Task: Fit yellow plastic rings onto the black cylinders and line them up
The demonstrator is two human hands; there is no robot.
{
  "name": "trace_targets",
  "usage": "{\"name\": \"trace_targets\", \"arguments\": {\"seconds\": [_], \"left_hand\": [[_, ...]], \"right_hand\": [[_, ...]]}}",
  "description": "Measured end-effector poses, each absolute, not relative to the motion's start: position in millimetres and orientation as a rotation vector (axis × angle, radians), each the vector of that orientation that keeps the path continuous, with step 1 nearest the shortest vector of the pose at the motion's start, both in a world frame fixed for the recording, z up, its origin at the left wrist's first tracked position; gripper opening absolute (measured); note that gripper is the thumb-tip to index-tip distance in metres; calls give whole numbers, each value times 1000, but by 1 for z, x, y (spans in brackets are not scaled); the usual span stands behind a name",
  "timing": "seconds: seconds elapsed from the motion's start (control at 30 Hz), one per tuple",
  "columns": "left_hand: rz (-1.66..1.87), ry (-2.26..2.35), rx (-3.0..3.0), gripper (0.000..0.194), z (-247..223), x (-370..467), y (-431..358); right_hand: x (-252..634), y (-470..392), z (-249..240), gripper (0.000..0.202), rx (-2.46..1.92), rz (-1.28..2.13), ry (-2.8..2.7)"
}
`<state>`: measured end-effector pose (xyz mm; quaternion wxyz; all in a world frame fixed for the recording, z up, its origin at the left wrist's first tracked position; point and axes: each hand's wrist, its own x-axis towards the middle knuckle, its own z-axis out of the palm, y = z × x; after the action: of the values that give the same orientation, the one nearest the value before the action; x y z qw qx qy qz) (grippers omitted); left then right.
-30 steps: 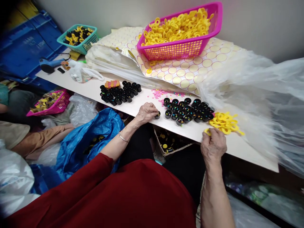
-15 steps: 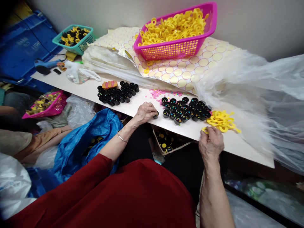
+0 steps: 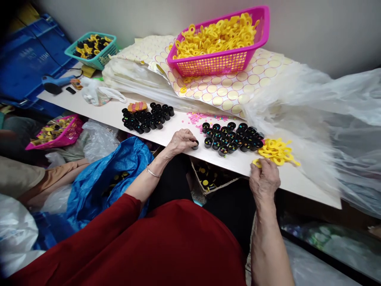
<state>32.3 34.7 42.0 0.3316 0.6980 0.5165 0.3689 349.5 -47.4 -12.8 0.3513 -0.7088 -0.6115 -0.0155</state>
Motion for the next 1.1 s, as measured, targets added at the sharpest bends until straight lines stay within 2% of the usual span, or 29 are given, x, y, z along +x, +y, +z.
{"name": "trace_targets", "arguments": {"seconds": [0.3, 0.37, 0.47, 0.53, 0.7, 0.87, 1.1], "left_hand": [[1123, 1224, 1721, 7, 41, 28, 32], [1131, 1208, 1705, 22, 40, 24, 30], [1007, 1230, 1737, 64, 35, 23, 25], [940, 1284, 1743, 77, 29, 26, 22], [953, 1436, 1745, 37, 16, 39, 12], [1067, 1482, 1692, 31, 14, 39, 2], [1120, 1465, 1705, 23, 12, 37, 0]], "right_hand": [[350, -47, -9, 32, -1796, -17, -1581], [346, -49, -4, 34, -1749, -24, -1523], [331, -55, 9, 34, -1647, -114, -1453], [311, -60, 22, 30, -1571, -171, -1501], [237, -63, 52, 19, -1315, -50, -1748], [182, -44, 51, 20, -1301, -22, -1927], [163, -22, 36, 22, -1398, -63, -2002]]}}
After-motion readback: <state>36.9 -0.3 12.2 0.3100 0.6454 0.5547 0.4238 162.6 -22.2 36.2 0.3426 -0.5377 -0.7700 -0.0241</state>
